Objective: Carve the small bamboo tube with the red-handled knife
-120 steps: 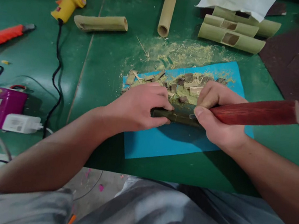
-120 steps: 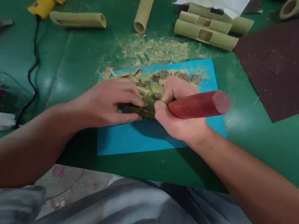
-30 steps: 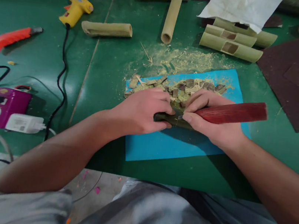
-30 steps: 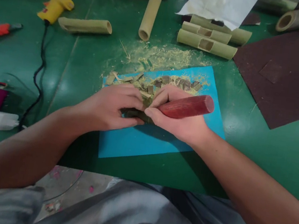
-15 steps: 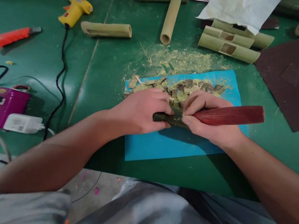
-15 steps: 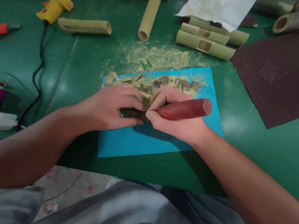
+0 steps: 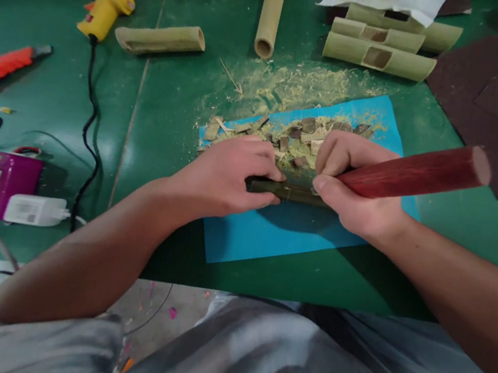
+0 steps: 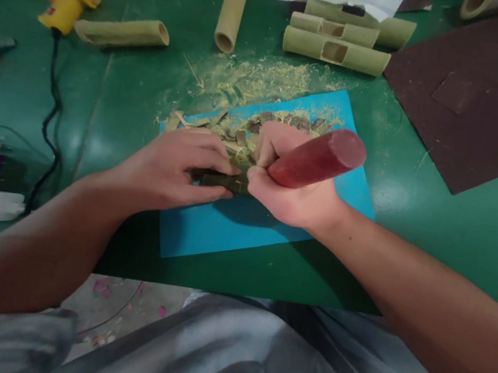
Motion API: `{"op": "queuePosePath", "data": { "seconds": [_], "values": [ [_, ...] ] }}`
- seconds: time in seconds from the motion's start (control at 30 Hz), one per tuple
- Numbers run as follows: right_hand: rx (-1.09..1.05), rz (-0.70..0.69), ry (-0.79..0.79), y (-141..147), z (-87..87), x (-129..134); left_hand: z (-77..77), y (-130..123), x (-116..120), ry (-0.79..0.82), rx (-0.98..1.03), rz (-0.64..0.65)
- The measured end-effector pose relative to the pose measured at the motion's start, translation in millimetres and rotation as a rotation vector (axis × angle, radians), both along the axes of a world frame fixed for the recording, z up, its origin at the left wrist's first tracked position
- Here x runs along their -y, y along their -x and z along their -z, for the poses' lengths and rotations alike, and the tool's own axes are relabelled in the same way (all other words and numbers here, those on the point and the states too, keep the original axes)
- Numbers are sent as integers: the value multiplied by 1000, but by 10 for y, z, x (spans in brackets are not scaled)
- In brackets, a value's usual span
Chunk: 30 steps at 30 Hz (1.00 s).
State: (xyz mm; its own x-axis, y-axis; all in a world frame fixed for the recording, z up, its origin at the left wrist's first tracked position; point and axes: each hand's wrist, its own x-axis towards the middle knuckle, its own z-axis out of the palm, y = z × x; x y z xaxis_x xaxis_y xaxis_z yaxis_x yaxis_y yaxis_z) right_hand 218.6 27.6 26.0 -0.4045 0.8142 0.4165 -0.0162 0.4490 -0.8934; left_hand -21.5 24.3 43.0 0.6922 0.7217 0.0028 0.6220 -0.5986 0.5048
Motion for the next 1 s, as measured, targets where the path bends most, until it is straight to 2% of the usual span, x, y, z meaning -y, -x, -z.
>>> {"op": "queuePosePath", "data": {
  "seconds": [0.1,0.27,0.57,0.73,1.0],
  "values": [
    [2,32,4,-7,27,5,8,8,-3,-10,14,12],
    [-135,119,-8,14,76,4,12,6,1,-17,6,8],
    [-139,64,41,-12,61,31,-6,-15,-7,-7,-45,-3],
    [-59,48,79,-12,15,19,-17,-24,0,-1,-61,-10],
    [-44,49,96,-19,48,-8,-13,-26,-1,-15,-77,-3]
  ]
}}
